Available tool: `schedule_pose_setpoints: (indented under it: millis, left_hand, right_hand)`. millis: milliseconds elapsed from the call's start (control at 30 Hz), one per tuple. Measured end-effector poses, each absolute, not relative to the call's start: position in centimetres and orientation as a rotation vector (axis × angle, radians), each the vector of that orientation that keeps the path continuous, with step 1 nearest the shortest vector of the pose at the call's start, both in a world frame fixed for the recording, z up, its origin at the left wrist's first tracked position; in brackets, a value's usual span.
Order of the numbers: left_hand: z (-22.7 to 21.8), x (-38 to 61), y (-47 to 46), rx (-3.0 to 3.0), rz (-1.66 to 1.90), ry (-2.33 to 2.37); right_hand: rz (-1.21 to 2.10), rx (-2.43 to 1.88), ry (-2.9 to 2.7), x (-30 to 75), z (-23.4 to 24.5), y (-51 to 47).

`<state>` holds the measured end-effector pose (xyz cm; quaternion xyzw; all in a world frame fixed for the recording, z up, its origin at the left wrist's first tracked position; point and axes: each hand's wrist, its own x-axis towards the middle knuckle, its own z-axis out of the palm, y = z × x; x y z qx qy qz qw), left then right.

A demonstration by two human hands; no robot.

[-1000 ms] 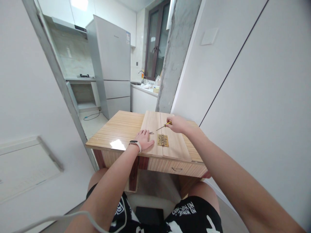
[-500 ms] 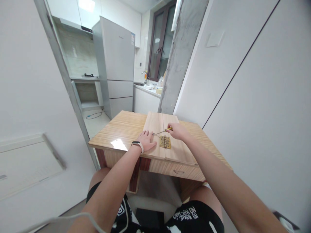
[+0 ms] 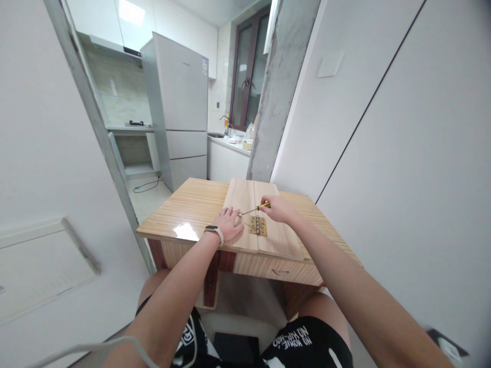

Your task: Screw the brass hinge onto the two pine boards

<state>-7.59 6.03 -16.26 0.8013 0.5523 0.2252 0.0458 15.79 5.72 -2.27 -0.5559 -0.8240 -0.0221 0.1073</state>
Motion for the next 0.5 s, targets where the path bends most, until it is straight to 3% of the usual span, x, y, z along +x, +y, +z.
schedule_pose_setpoints:
  millis: [500]
  left_hand:
    - [-14.1,-6.1,8.2,2.586,0.706,1.428]
  right_hand:
    - [-0.020,-1.679,-2.037,18.3,-4.9,1.3]
